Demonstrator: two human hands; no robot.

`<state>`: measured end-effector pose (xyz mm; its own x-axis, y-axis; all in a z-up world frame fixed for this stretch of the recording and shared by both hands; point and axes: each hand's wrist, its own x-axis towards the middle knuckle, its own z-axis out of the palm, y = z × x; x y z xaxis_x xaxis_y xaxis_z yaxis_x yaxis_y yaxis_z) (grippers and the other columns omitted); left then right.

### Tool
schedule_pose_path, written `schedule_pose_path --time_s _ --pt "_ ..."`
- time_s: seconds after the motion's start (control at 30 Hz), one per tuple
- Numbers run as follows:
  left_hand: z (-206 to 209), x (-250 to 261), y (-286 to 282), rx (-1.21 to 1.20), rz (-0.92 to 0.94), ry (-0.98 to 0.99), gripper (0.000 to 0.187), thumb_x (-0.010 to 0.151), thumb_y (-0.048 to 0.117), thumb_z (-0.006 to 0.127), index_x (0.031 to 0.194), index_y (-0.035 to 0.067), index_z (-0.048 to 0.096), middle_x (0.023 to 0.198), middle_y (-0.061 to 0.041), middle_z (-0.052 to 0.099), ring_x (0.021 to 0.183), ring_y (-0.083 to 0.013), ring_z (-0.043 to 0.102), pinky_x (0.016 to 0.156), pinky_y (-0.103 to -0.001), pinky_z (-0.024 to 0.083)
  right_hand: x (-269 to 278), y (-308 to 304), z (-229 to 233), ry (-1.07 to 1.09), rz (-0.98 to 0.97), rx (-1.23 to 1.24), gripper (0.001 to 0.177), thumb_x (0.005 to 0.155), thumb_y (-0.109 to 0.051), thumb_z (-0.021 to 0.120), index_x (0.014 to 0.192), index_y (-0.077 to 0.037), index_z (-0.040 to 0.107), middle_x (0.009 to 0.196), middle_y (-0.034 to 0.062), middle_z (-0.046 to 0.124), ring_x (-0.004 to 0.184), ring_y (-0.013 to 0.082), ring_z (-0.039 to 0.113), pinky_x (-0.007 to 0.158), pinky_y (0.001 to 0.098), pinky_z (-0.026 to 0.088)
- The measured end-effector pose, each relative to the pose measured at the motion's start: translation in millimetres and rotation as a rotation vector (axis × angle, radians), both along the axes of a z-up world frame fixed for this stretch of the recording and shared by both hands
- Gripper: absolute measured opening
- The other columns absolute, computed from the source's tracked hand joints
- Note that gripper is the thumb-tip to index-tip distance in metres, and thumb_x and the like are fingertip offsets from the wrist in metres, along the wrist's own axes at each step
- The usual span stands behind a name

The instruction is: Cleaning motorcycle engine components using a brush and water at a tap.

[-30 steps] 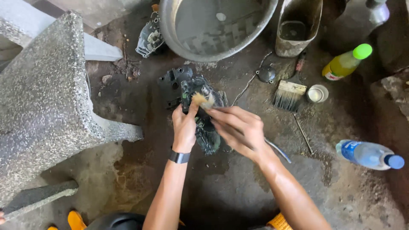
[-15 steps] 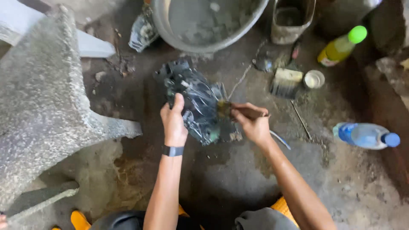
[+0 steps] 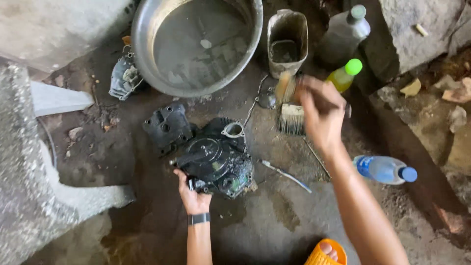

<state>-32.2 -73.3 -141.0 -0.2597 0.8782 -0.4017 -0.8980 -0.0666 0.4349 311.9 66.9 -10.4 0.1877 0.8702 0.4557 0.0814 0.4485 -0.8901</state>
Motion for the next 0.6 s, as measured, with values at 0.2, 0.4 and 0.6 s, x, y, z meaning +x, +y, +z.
schedule_pose_path --time_s 0.2,0.4,0.6 --pt "48 14 -8 -0.013 0.095 0.028 0.055 0.092 0.056 0.057 0.132 0.020 0.065 0.141 -0.008 0.063 0.125 -0.0305 0.061 0.101 -0.058 0.050 0 204 -59 -0.948 -0.243 -0.157 0.024 0.088 -0.015 0.081 0.111 -0.010 0.082 0.092 0.0219 0.075 0.085 0.0403 0.073 0.080 0.0451 0.058" --pt "117 14 -24 -0.179 0.301 0.141 0.061 0.099 0.059 0.057 0.137 0.010 0.060 0.148 -0.007 0.061 0.130 -0.0268 0.059 0.108 -0.050 0.049 14 279 -123 -0.993 -0.006 -0.486 0.034 0.082 -0.025 0.084 0.100 0.002 0.075 0.100 0.0233 0.073 0.094 0.0397 0.074 0.084 0.0469 0.060" --pt "137 25 -16 -0.249 0.304 0.101 0.061 0.091 0.058 0.055 0.135 0.015 0.059 0.140 -0.004 0.063 0.121 -0.0266 0.063 0.103 -0.052 0.051 32 290 -144 -1.092 -0.187 -0.245 0.032 0.081 -0.025 0.089 0.091 0.003 0.077 0.092 0.0251 0.074 0.086 0.0401 0.072 0.077 0.0441 0.058"
